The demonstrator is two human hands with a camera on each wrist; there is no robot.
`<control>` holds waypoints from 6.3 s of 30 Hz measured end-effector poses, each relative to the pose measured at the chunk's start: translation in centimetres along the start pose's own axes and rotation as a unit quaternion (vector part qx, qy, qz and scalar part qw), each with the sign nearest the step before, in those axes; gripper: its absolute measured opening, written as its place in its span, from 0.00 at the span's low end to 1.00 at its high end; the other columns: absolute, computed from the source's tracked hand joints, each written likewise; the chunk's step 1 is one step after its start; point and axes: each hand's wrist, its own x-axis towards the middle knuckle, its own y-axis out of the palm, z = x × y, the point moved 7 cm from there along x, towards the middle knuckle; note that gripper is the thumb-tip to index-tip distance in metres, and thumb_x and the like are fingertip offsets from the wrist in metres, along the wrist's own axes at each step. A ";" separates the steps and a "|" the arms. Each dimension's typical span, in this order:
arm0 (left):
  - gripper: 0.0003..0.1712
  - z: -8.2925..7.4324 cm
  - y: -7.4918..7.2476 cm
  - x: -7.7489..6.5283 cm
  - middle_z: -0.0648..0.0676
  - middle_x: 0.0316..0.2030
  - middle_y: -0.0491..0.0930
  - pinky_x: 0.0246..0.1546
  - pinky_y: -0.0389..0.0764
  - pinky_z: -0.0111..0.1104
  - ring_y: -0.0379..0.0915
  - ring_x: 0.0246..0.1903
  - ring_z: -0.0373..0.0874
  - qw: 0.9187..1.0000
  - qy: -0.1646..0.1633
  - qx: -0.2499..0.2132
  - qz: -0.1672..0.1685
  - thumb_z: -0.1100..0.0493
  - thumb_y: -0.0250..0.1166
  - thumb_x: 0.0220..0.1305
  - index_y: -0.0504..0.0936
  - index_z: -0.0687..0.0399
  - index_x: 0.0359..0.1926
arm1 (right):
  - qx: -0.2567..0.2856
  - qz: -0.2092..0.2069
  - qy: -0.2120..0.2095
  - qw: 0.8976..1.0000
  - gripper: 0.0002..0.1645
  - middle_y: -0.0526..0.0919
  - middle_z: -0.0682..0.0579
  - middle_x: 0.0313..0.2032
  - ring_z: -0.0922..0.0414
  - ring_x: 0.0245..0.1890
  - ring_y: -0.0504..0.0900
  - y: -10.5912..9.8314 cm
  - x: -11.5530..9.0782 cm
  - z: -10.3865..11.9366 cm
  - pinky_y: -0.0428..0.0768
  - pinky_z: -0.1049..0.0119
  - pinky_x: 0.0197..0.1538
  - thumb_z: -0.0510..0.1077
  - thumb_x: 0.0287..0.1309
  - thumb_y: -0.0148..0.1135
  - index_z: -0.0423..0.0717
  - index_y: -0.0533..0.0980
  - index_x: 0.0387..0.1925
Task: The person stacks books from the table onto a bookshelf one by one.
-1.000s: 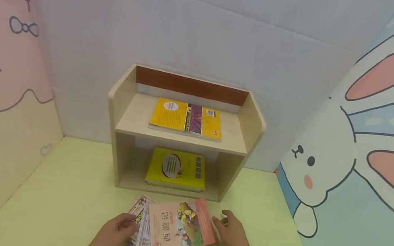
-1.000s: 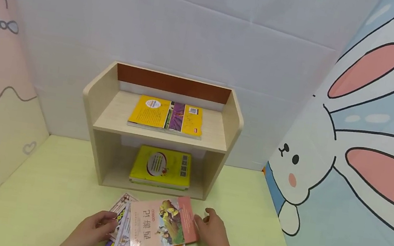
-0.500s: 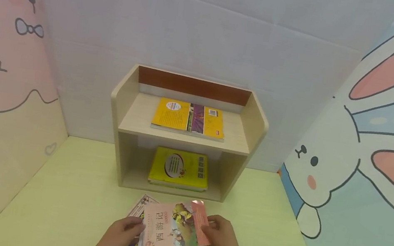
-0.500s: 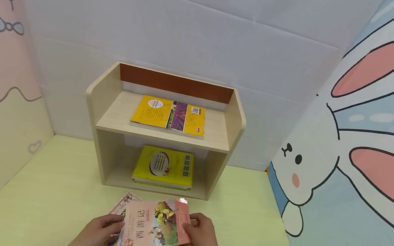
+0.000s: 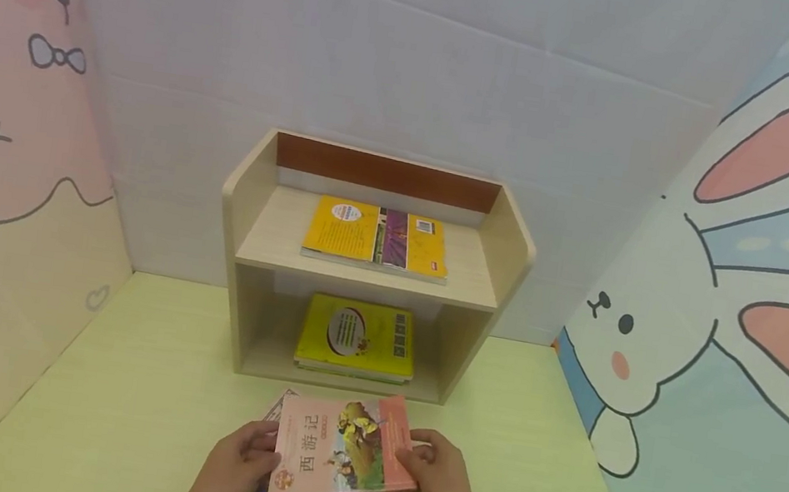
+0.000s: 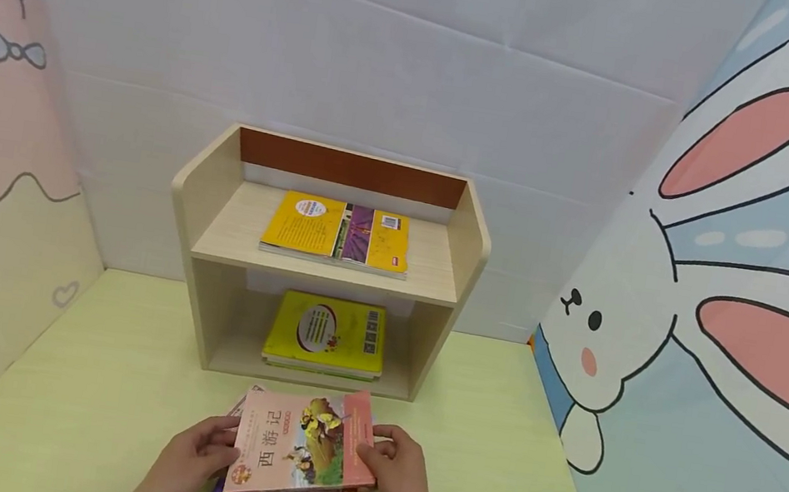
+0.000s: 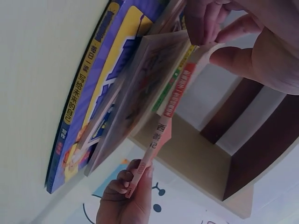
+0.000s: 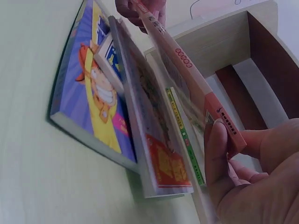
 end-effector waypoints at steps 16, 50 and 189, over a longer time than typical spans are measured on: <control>0.33 -6.5 -3.1 -1.0 0.63 0.62 0.81 0.52 0.90 0.43 0.86 0.52 0.54 0.991 -0.005 -0.115 0.061 0.64 0.66 0.78 0.71 0.60 0.80 | 0.094 0.080 0.018 0.992 0.28 0.92 0.40 0.50 0.50 0.37 0.93 -1.6 -1.0 6.0 0.90 0.61 0.37 0.44 0.79 0.67 0.29 0.72 0.68; 0.34 -28.3 -7.0 6.8 0.63 0.69 0.78 0.64 0.80 0.44 0.80 0.60 0.56 0.985 0.132 0.069 0.092 0.55 0.62 0.83 0.68 0.57 0.83 | 0.001 0.049 -0.092 0.995 0.31 0.83 0.40 0.65 0.53 0.56 0.87 -6.2 5.9 23.6 0.85 0.63 0.62 0.51 0.84 0.62 0.33 0.71 0.73; 0.25 -10.0 -2.6 -2.5 0.61 0.52 0.87 0.46 0.92 0.38 0.89 0.48 0.52 0.997 0.024 -0.071 0.028 0.70 0.67 0.75 0.80 0.65 0.71 | 0.052 0.014 0.024 0.998 0.30 0.90 0.42 0.48 0.48 0.40 0.91 -2.8 -1.9 7.2 0.91 0.59 0.39 0.44 0.79 0.67 0.31 0.72 0.72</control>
